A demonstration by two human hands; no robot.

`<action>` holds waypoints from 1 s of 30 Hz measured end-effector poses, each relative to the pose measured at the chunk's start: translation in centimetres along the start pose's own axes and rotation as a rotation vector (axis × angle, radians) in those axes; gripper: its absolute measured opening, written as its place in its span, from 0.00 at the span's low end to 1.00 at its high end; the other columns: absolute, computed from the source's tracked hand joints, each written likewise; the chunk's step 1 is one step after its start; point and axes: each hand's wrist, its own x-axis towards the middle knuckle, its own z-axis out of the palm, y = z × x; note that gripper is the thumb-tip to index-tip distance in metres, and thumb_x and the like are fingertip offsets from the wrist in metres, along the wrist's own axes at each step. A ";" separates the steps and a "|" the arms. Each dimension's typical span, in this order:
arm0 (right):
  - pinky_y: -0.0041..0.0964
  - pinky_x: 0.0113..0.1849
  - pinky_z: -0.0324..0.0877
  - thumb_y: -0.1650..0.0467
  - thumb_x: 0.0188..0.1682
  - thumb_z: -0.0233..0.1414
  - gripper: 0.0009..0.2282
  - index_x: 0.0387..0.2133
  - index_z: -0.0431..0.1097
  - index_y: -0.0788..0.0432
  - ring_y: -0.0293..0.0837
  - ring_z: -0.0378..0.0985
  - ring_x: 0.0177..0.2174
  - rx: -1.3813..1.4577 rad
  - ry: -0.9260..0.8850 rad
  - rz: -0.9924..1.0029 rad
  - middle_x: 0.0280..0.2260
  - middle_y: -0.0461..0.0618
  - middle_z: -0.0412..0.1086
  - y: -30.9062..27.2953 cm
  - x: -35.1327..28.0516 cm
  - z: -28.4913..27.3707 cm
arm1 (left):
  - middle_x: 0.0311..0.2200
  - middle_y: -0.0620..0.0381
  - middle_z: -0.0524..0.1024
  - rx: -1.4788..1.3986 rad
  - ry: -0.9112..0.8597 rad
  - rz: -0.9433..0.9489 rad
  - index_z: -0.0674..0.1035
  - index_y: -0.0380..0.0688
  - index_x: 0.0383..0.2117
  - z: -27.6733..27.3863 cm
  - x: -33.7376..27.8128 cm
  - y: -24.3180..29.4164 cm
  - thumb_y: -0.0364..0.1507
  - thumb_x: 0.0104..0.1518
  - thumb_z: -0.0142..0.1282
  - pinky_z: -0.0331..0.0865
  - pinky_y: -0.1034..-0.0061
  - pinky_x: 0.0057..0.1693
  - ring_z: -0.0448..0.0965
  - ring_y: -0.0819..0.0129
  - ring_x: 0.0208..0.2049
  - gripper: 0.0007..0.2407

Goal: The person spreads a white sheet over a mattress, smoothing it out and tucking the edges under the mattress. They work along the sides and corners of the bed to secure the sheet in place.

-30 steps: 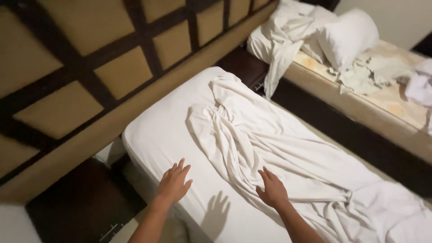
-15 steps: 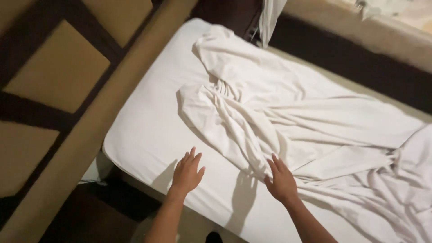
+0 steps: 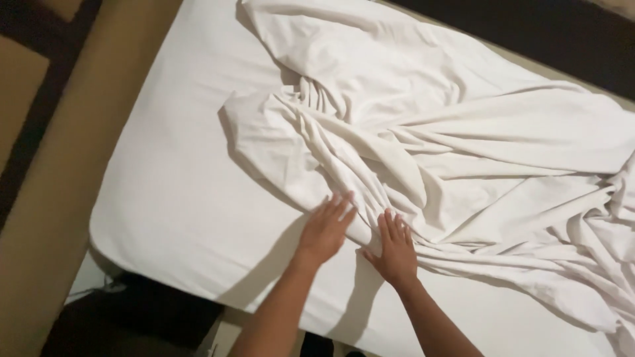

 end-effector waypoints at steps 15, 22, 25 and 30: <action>0.56 0.62 0.52 0.77 0.47 0.52 0.23 0.59 0.65 0.57 0.53 0.60 0.64 0.127 0.247 -0.180 0.62 0.53 0.64 0.5 -0.8 3.2 | 0.58 0.59 0.75 -0.092 0.044 -0.077 0.83 0.45 0.45 3.5 0.5 2.3 0.21 0.55 0.52 0.59 0.59 0.64 0.62 0.44 0.65 0.13; 0.57 0.62 0.51 0.77 0.45 0.53 0.24 0.59 0.66 0.58 0.53 0.60 0.63 0.203 0.260 -0.314 0.61 0.54 0.65 -5.5 -1.8 -2.6 | 0.49 0.55 0.82 -0.080 0.244 -0.031 0.86 0.44 0.38 -3.4 -2.9 1.4 0.21 0.54 0.55 0.65 0.59 0.63 0.71 0.47 0.58 0.10; 0.56 0.63 0.52 0.79 0.46 0.52 0.23 0.58 0.68 0.57 0.52 0.60 0.64 0.226 0.332 -0.407 0.62 0.53 0.65 -8.6 -1.5 -4.5 | 0.47 0.55 0.83 -0.073 0.318 -0.071 0.86 0.44 0.41 -7.8 -5.4 0.7 0.18 0.52 0.55 0.65 0.58 0.61 0.73 0.48 0.57 0.13; 0.56 0.61 0.52 0.79 0.43 0.54 0.25 0.58 0.66 0.60 0.54 0.59 0.64 0.268 0.271 -0.544 0.62 0.56 0.64 -14.5 -1.8 -7.3 | 0.48 0.57 0.83 -0.064 0.471 -0.151 0.85 0.43 0.43 -13.3 -9.9 -0.2 0.16 0.52 0.55 0.65 0.57 0.59 0.74 0.51 0.57 0.15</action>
